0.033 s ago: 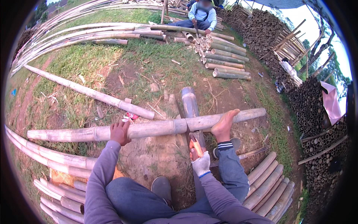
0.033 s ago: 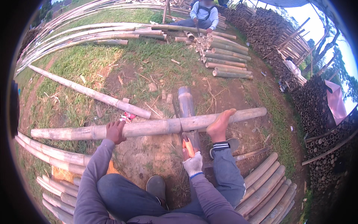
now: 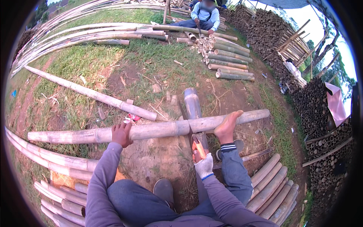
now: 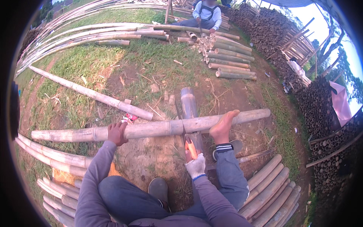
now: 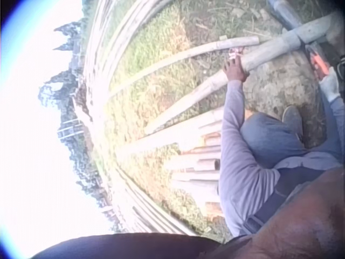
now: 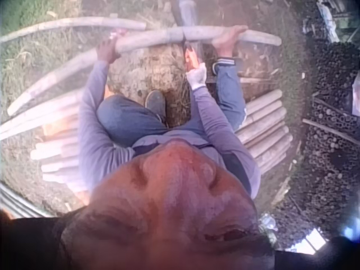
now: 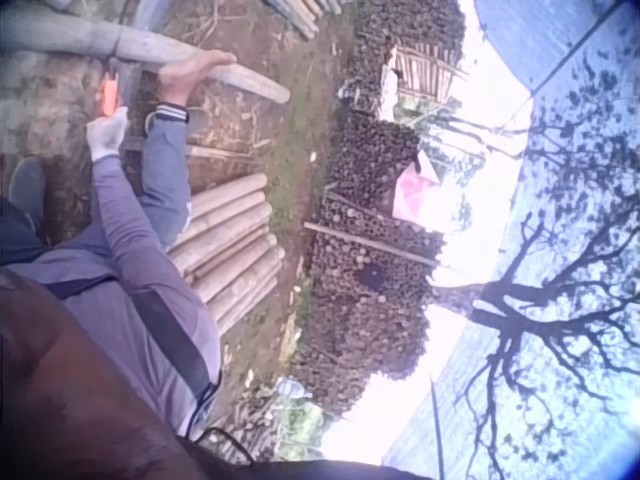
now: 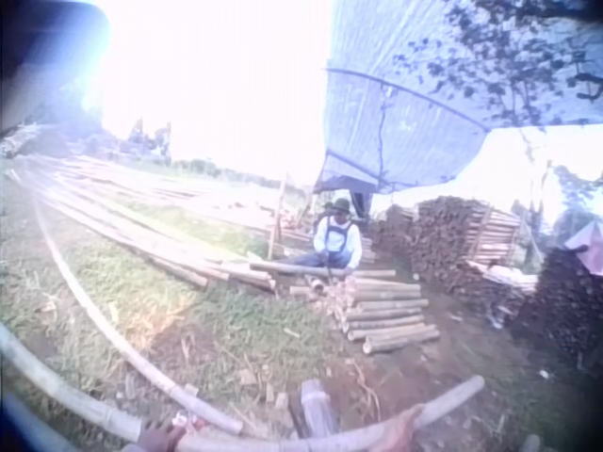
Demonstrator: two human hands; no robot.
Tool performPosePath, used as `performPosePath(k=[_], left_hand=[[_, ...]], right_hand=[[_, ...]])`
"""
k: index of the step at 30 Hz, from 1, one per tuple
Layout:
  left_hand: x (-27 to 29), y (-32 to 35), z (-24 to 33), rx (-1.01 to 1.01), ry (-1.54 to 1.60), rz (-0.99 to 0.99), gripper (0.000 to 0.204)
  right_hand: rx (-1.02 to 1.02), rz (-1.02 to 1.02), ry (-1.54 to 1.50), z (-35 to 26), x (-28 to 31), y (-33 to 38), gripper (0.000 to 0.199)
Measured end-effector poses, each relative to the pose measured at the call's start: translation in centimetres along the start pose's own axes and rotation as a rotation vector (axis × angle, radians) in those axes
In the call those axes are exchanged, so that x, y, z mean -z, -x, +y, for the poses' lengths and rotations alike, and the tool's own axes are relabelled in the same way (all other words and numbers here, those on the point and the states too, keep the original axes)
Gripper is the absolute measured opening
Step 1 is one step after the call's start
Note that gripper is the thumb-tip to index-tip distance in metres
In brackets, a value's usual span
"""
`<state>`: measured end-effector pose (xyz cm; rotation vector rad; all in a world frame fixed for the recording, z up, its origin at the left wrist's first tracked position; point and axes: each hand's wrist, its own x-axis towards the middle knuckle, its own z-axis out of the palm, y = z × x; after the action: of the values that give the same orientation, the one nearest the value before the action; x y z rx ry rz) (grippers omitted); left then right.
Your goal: The person sits on the ground and uses a hand saw to cut a long bamboo pole into shorter sections. They hold the bamboo with one hand and their foot while sawing with the other, then move the cut pieces aside.
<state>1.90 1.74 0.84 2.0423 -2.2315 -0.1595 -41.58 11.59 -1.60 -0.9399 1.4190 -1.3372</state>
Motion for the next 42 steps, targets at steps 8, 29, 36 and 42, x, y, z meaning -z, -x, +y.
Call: performPosePath(k=[8,29,36,42], left_hand=[[0.7,-0.3,0.0,0.024,-0.008,-0.049,0.099],[0.5,-1.0,-0.2,0.033,-0.020,-0.060,0.099],[0.5,-1.1,-0.2,0.032,-0.031,-0.070,0.102],[0.4,-0.9,-0.6,0.046,-0.042,-0.081,0.103]], right_hand=[[-0.017,-0.004,0.079,-0.6,-0.4,-0.3,0.021],[-0.487,-0.447,-1.147,2.8,2.8,-1.8,0.040],[0.037,-0.018,0.097,-0.1,-0.9,-1.2,0.033],[0.246,0.006,0.521,-6.4,-2.9,1.7,0.030]])
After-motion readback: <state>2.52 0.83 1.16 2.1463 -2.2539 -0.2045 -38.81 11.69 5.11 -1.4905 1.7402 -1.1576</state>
